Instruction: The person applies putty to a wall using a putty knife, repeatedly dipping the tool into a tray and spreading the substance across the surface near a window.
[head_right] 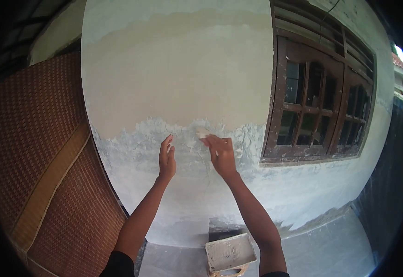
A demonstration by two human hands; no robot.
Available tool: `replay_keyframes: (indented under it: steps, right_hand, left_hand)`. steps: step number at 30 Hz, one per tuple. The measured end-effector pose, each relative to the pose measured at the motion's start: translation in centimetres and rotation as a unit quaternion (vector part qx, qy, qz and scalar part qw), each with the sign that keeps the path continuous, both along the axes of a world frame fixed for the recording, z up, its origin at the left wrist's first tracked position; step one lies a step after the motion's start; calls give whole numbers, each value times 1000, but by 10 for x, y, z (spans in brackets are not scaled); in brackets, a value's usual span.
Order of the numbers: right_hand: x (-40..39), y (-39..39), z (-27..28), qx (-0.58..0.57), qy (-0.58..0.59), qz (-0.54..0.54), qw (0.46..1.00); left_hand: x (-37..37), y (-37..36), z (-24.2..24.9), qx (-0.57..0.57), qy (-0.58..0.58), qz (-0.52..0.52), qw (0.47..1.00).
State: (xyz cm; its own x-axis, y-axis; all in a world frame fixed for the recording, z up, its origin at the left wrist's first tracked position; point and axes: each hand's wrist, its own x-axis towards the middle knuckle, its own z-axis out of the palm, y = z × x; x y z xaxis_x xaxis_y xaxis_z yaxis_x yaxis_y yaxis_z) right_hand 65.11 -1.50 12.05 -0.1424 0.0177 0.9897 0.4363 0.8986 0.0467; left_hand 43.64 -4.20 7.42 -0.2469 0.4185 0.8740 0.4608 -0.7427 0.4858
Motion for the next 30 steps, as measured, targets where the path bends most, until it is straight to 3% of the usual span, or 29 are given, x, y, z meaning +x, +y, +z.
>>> replay_keyframes:
  steps: [2,9,19,30]
  right_hand:
    - [-13,9,-4,-8,-47,-55,997]
    - [-41,47,-10,57,-26,-109,992]
    - [-69,67,-22,29,-8,-160,987]
    - [-83,77,-30,58,-95,-334,936]
  left_hand:
    - [-5,10,0,1,12,21,1000]
    - [-26,40,-7,1,52,86,995]
    - [-47,76,-13,60,127,134,981]
    - [-55,109,-31,105,164,187,963]
